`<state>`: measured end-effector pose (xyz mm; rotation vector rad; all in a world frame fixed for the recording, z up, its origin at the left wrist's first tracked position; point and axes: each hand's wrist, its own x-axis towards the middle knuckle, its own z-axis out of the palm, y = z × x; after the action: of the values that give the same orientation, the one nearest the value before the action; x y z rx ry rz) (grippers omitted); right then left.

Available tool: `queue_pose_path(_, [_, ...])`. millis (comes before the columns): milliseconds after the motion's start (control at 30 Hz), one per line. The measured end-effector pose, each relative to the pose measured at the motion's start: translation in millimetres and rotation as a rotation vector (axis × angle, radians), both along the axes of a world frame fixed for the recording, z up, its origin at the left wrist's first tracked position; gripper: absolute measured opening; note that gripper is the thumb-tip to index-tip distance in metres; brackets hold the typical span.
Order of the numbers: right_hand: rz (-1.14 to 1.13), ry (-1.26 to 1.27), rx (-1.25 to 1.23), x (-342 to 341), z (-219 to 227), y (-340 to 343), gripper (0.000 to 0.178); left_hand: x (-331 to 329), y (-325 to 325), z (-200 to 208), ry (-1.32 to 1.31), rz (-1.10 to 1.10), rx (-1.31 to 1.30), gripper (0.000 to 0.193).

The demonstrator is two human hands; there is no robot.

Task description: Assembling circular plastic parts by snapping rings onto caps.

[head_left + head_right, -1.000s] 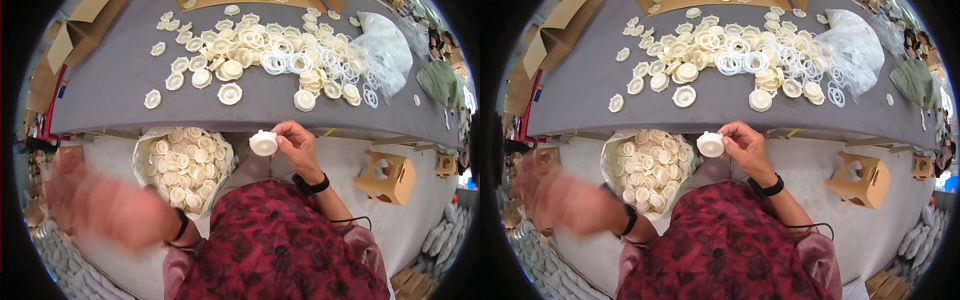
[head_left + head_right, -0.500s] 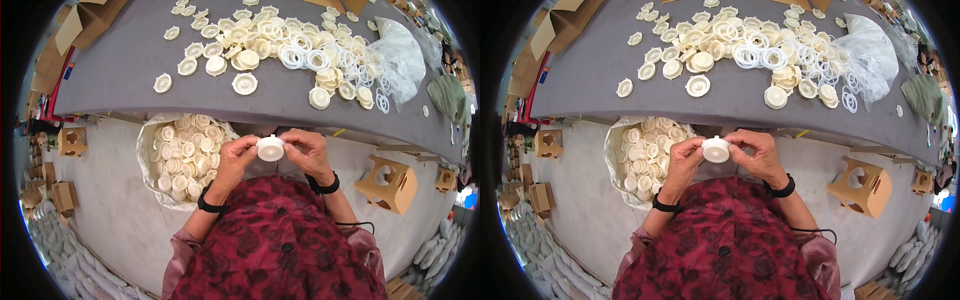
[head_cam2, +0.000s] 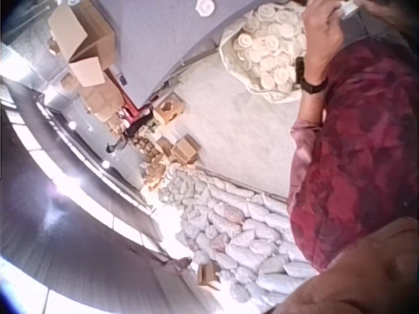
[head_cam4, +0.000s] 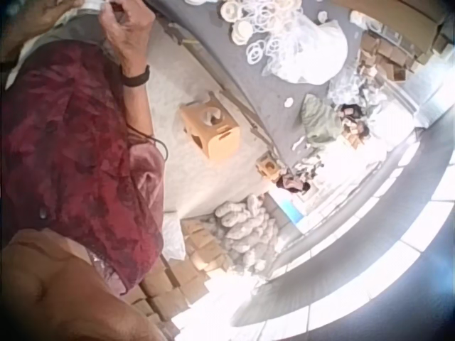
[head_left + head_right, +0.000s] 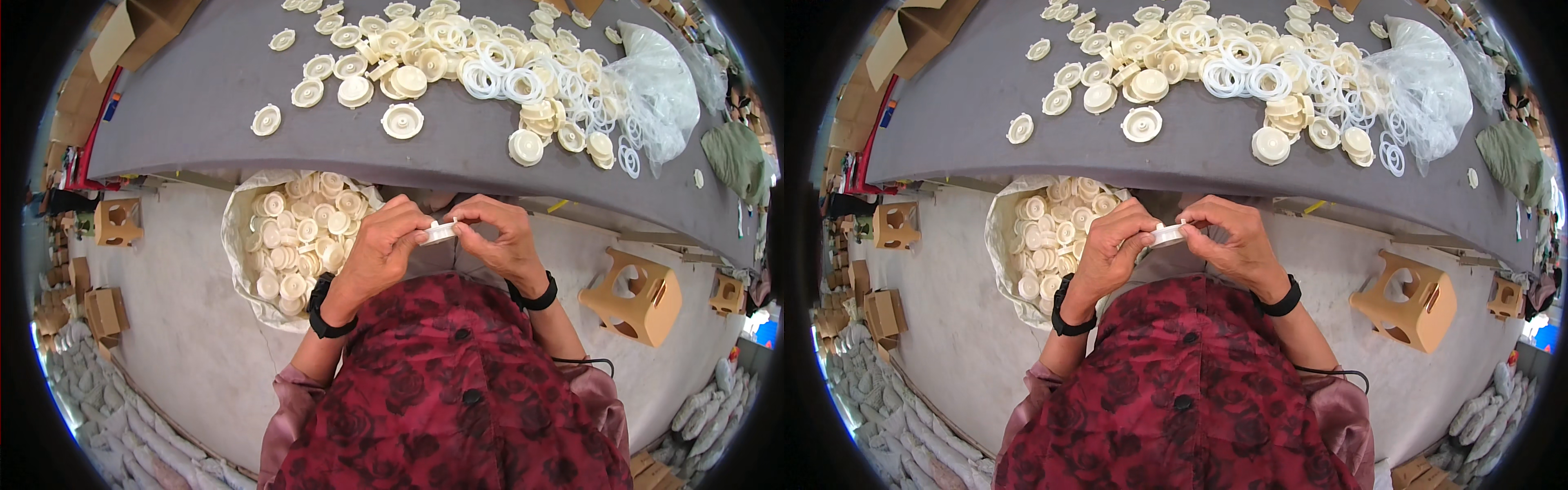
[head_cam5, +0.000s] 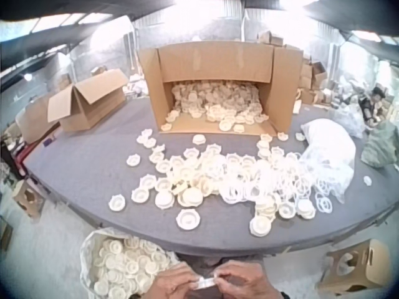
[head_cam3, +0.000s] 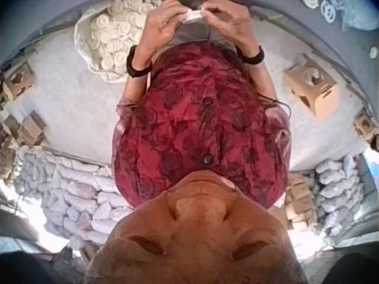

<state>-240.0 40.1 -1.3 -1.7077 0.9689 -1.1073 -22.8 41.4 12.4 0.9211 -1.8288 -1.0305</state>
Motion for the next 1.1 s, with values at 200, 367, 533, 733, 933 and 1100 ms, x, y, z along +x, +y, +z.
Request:
queue_pose_path(200, [0.020,0.083,-0.061,2,8,2,0.018,-3,-1,3,-0.087,-0.021,-0.064,0.008])
queue_pose_path(367, [0.052,-0.099,0.070,5,-1,6,0.014,0,0,-8,-0.014,-0.044,0.133,0.008])
queue_pose_path(533, [-0.040,-0.463,0.448,9,-9,14,0.013,2,1,-20,0.457,-0.076,0.648,0.022])
queue_pose_path(733, [-0.106,-0.780,0.616,19,-19,15,0.017,-22,4,-22,0.637,-0.061,0.592,0.044])
queue_pose_path(933, [-0.095,-0.974,0.699,34,-26,13,0.017,-38,10,-52,0.675,0.126,0.529,0.047])
queue_pose_path(1100, [-0.181,-0.748,0.665,43,-30,17,0.017,-28,21,-52,0.611,0.222,0.491,0.054])
